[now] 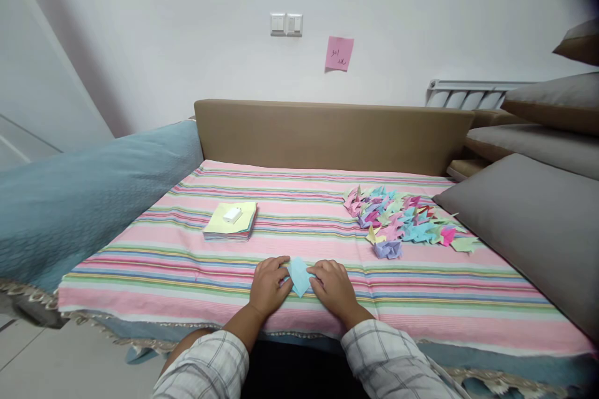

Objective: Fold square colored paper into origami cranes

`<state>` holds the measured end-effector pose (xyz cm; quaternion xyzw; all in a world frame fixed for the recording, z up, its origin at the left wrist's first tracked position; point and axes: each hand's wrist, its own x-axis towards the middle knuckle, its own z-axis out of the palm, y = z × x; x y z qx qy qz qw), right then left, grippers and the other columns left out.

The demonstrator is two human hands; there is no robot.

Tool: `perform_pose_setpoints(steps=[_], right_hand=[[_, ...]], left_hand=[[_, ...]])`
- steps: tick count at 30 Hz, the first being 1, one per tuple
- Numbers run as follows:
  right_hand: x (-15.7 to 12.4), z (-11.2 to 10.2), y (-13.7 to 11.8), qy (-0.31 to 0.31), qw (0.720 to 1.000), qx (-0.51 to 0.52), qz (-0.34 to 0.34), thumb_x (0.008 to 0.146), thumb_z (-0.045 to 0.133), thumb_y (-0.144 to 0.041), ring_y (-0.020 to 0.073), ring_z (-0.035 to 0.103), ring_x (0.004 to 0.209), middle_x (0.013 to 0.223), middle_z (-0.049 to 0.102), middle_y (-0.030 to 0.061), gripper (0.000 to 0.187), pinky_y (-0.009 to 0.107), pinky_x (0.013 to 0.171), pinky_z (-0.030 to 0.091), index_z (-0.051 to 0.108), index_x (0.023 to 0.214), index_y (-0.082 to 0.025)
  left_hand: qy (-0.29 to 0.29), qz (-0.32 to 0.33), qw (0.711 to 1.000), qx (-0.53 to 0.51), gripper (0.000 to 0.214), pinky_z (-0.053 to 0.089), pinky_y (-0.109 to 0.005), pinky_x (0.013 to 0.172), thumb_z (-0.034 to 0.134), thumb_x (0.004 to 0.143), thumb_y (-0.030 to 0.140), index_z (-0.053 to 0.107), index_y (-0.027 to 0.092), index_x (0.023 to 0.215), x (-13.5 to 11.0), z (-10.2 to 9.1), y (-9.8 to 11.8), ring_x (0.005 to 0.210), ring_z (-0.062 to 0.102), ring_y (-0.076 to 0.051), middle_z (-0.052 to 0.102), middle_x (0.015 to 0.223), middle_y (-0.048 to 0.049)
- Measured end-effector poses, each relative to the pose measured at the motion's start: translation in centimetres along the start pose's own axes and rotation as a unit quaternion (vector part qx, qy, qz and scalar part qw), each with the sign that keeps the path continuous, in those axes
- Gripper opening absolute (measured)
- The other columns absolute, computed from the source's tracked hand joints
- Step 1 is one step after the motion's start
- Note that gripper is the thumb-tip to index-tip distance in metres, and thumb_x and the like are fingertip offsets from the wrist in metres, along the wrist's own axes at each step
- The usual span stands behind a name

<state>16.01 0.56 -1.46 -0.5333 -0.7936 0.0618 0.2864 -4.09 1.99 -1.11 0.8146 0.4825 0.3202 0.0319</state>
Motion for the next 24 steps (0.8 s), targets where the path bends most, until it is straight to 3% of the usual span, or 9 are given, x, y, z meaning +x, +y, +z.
perform_pose_setpoints(steps=[14,24], right_hand=[[0.03,-0.46,-0.44,-0.034,0.999,-0.014,-0.029,0.086,0.054,-0.028,0.0203,0.048,0.095,0.101,0.06,0.0032,0.023,0.035,0.085,0.032,0.063,0.107,-0.031],[0.02,0.08,-0.29,0.007,1.0,0.006,0.0,0.082,0.059,-0.029,0.0202,0.049,0.095,0.099,0.06,0.0037,0.021,0.033,0.084,0.033,0.063,0.102,-0.026]], left_hand=[[-0.04,-0.004,0.999,0.0,0.021,0.039,-0.044,0.091,0.058,0.073,0.023,0.07,0.027,0.09,0.24,-0.42,0.4,0.105,0.053,-0.026,0.062,0.117,-0.0026],[-0.051,-0.009,0.999,-0.002,0.023,0.037,-0.044,0.092,0.058,0.071,0.02,0.069,0.027,0.09,0.26,-0.28,0.27,0.108,0.052,-0.025,0.06,0.122,-0.0009]])
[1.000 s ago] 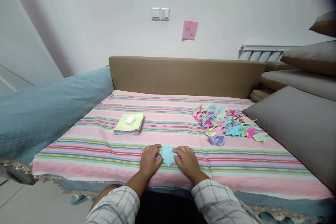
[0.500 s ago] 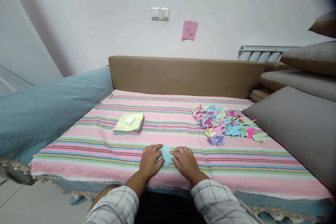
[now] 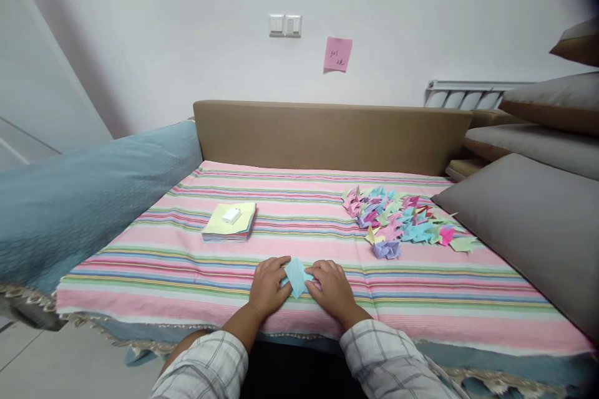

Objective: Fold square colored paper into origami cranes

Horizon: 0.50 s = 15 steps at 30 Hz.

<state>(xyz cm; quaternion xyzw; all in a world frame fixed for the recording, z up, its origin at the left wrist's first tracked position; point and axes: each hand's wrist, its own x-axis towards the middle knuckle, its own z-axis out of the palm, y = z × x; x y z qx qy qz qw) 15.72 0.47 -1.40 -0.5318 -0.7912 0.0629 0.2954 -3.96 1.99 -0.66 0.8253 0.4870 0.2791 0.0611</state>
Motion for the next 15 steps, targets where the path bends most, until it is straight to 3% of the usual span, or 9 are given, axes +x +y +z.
perform_pose_setpoints(steps=[7,15], right_hand=[[0.0,-0.2,0.1,-0.027,0.999,-0.021,-0.038,0.085,0.057,-0.031,0.0187,0.049,0.095,0.101,0.061,0.0025,0.022,0.033,0.085,0.033,0.063,0.106,-0.029],[0.0,-0.3,0.0,-0.034,0.998,-0.031,-0.051,0.088,0.052,-0.028,0.0182,0.049,0.092,0.099,0.06,0.0024,0.021,0.033,0.082,0.033,0.063,0.106,-0.03]], left_hand=[[-0.016,-0.009,1.0,-0.022,0.021,0.035,-0.045,0.098,0.059,0.071,0.02,0.069,0.028,0.087,0.3,0.2,-0.3,0.116,0.048,-0.025,0.056,0.128,-0.0001],[-0.059,-0.071,0.994,-0.052,0.022,0.03,-0.048,0.102,0.06,0.068,0.016,0.068,0.03,0.084,1.2,0.2,-0.4,0.121,0.045,-0.025,0.056,0.128,0.0027]])
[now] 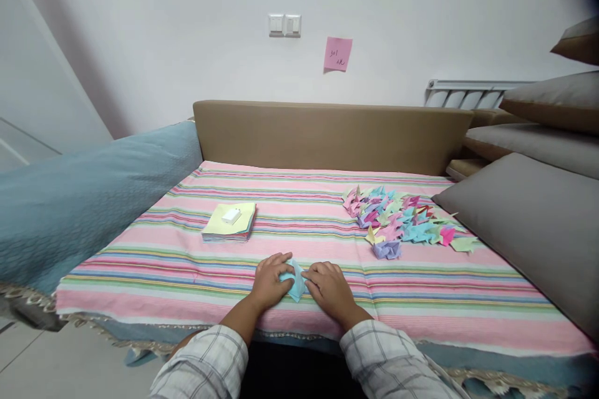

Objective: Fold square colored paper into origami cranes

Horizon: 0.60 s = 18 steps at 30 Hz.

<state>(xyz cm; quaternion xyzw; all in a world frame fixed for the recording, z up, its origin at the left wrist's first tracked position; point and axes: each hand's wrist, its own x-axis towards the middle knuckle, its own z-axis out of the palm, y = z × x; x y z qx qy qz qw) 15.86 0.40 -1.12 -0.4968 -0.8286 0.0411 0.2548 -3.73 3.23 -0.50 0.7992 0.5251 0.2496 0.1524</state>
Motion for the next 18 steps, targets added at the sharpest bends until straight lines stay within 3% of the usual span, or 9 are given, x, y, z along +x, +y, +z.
perform_pose_setpoints(steps=[8,18], right_hand=[[0.08,-0.02,-0.11,0.002,1.0,0.006,0.013,0.085,0.056,-0.028,0.0194,0.048,0.095,0.101,0.059,0.0028,0.025,0.033,0.084,0.033,0.061,0.109,-0.029],[0.13,0.09,-0.1,0.018,0.999,0.003,0.029,0.083,0.057,-0.03,0.0197,0.049,0.096,0.1,0.059,0.0032,0.025,0.033,0.083,0.034,0.061,0.107,-0.029]], left_hand=[[-0.012,-0.012,1.0,-0.009,0.028,0.028,-0.049,0.102,0.059,0.066,0.015,0.068,0.031,0.087,0.07,-0.2,0.36,0.122,0.045,-0.025,0.059,0.125,0.0048],[-0.002,-0.014,1.0,-0.024,0.028,0.03,-0.044,0.099,0.06,0.064,0.017,0.069,0.029,0.087,0.41,-0.22,0.6,0.107,0.053,-0.022,0.065,0.11,0.0009]])
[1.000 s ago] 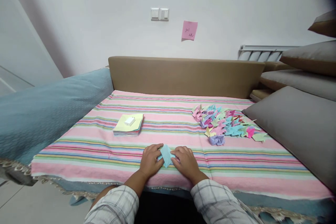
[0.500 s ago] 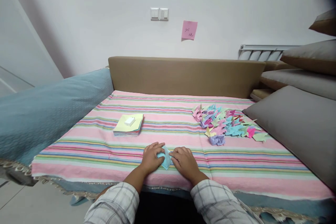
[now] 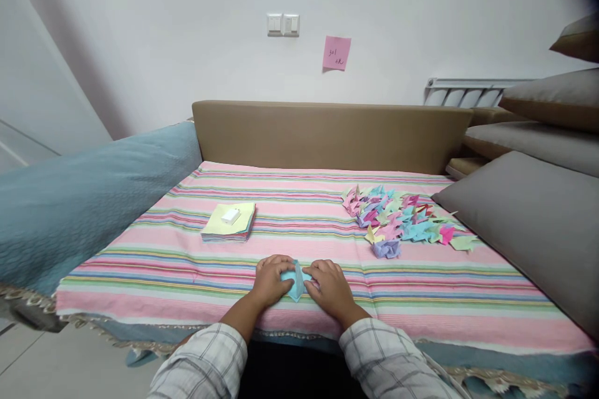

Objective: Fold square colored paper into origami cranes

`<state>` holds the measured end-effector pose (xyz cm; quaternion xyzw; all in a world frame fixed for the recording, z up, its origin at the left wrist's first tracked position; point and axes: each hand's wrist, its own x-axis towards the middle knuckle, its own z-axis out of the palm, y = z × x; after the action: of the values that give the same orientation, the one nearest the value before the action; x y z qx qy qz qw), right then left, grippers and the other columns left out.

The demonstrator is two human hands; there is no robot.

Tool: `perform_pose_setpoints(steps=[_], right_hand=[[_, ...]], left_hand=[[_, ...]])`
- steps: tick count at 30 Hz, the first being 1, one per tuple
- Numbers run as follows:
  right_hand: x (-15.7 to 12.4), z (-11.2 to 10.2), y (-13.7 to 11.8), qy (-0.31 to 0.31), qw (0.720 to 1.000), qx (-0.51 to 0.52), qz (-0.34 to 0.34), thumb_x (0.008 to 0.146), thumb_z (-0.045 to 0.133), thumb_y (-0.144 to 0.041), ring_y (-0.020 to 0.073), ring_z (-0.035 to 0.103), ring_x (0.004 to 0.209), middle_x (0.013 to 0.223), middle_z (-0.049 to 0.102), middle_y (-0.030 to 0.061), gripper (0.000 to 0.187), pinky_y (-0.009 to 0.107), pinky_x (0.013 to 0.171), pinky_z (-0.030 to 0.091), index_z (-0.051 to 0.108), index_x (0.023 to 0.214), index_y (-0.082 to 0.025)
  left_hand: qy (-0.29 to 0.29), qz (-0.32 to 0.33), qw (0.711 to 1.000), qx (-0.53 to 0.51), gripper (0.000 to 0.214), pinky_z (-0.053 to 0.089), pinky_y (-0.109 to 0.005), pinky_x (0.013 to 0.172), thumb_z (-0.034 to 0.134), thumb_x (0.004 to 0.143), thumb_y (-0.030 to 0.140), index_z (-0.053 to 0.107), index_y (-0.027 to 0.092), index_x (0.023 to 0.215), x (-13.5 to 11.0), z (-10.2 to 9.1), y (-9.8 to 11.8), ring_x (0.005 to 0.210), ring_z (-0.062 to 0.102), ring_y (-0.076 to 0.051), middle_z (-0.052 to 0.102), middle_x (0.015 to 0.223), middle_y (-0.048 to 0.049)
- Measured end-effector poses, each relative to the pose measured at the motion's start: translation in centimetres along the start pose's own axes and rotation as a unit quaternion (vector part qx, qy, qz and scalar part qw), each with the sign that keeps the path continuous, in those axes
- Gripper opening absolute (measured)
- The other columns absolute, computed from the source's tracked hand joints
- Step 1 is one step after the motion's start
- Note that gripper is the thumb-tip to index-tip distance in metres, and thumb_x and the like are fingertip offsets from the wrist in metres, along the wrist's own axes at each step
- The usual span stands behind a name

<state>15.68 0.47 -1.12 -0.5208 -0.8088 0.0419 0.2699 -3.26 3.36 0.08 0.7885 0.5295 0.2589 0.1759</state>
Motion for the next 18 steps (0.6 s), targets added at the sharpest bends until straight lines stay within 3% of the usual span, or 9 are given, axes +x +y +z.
perform_pose_setpoints(steps=[7,18], right_hand=[[0.0,-0.1,0.1,-0.001,1.0,0.026,0.005,0.083,0.057,-0.029,0.0198,0.048,0.095,0.099,0.059,0.0024,0.022,0.033,0.083,0.033,0.061,0.104,-0.029],[0.0,0.0,0.2,0.004,1.0,0.027,0.002,0.082,0.059,-0.028,0.0188,0.047,0.094,0.098,0.058,0.0015,0.02,0.031,0.082,0.033,0.061,0.102,-0.028]], left_hand=[[-0.003,-0.024,0.999,-0.035,0.025,0.022,-0.048,0.103,0.061,0.066,0.02,0.068,0.029,0.088,0.7,0.5,0.8,0.101,0.056,-0.021,0.064,0.103,0.0008],[0.036,0.003,0.999,0.013,0.021,0.031,-0.042,0.093,0.062,0.066,0.016,0.066,0.028,0.083,0.8,0.6,1.3,0.097,0.055,-0.021,0.065,0.095,0.0011]])
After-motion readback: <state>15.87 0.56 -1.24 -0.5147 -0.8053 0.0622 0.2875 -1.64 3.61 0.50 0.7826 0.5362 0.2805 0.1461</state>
